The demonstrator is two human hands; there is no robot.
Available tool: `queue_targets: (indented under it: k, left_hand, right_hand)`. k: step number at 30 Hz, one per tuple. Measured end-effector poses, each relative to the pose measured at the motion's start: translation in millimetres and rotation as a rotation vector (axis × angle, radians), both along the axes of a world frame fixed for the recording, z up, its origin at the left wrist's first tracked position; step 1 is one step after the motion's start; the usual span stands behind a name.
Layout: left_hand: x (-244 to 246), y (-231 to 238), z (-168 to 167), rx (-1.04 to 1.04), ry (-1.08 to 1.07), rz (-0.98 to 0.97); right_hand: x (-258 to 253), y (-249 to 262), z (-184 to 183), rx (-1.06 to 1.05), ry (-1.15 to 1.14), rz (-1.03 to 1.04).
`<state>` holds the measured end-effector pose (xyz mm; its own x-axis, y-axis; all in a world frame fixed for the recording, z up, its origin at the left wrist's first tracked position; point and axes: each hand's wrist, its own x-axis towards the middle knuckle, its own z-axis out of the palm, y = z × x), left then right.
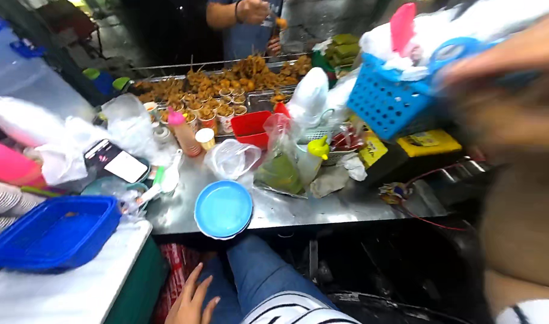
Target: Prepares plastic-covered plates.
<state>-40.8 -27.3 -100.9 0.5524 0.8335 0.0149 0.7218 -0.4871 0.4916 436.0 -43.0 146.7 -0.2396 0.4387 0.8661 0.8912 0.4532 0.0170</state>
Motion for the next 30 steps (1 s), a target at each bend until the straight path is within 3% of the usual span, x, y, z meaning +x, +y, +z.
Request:
queue_targets:
  k: [3, 7, 9, 12, 15, 18, 22, 27, 30]
  left_hand:
    - [19.9, -1.0, -0.6, 0.16, -0.054, -0.025]
    - [19.5, -10.8, 7.1, 0.205, -0.064, -0.007]
    - [3.5, -17.8, 10.7, 0.155, -0.07, 0.04]
    - [-23.1, -17.8, 10.5, 0.073, -0.114, 0.155]
    - [-25.0, 5.8, 5.9, 0.176, -0.188, 0.161]
    - [13.9, 55.0, 20.4, 0.326, -0.381, 0.083]
    - [95.9, 123.3, 63.3, 0.308, -0.589, 0.087]
    - [145.7, 189.5, 104.2, 0.265, -0.468, 0.343]
    - [140.5, 199.1, 115.8, 0.212, -0.626, 0.285]
  right_hand:
    - [-77.1, 86.2, -67.8, -0.203, -0.169, 0.146]
    - [-119.6, 205.6, -160.1, -0.811, -0.121, -0.201]
    - [-115.8, 237.6, -185.3, -0.897, -0.027, -0.299]
    - [-108.7, 249.0, -174.7, -0.88, 0.091, -0.283]
    - [-108.6, 242.7, -142.2, -0.874, 0.225, -0.223]
    - [-115.7, 230.1, -113.4, -0.854, 0.361, -0.171]
    - [-138.0, 207.1, -92.8, -0.788, 0.487, 0.01]
    - [-164.4, 183.3, -116.5, -0.871, 0.78, 0.767]
    - [-177.4, 194.8, -159.9, -0.911, 1.026, 0.77]
